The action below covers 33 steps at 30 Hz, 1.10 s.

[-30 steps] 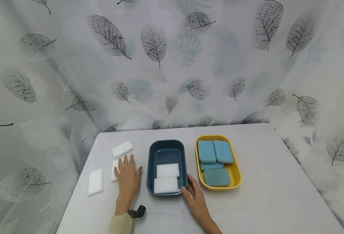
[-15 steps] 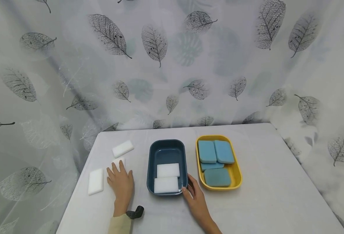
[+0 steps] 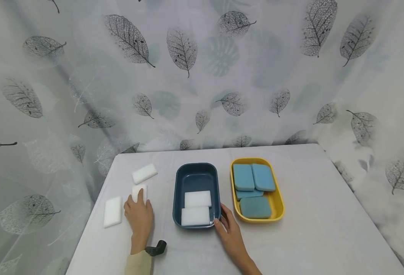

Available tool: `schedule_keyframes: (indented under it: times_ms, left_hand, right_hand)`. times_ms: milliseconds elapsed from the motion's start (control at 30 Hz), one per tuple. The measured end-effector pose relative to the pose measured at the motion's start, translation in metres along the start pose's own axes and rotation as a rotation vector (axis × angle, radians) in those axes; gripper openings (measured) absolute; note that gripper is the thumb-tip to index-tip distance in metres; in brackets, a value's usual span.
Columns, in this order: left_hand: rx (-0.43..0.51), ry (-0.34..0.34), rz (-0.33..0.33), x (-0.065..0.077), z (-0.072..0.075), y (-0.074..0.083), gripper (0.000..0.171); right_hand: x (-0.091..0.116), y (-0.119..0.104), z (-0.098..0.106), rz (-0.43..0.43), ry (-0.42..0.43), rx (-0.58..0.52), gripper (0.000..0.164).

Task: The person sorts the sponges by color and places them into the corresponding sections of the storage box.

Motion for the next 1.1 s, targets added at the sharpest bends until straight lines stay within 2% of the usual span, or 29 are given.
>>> schedule_keyframes:
  times_ms: [300, 633, 867, 1100]
  left_hand:
    - [-0.012, -0.004, 0.015, -0.006, -0.001, -0.004, 0.050]
    - [0.008, -0.010, 0.030, -0.007, 0.001, -0.001, 0.051]
    - [0.019, 0.005, 0.024, -0.009, 0.003, 0.005, 0.052]
    - [0.049, 0.025, 0.015, -0.005, 0.004, 0.018, 0.052]
  right_hand:
    - [0.000, 0.000, 0.000, 0.009, 0.003, -0.011, 0.061]
    - [0.000, 0.000, 0.000, 0.008, 0.000, -0.014, 0.062]
    - [0.000, 0.000, 0.000, 0.001, 0.002, -0.004, 0.062]
    - [0.000, 0.000, 0.000, -0.008, 0.001, -0.009, 0.063]
Point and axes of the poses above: each hand's wrist, its own x-axis away from the middle knuckle, its own z-axis out of the back of the hand, y = z × x, the point moved 3 cm from there along -x, towards the middle knuckle, and after that the axes turned 9 degrees about z, right-handed, at the moved point
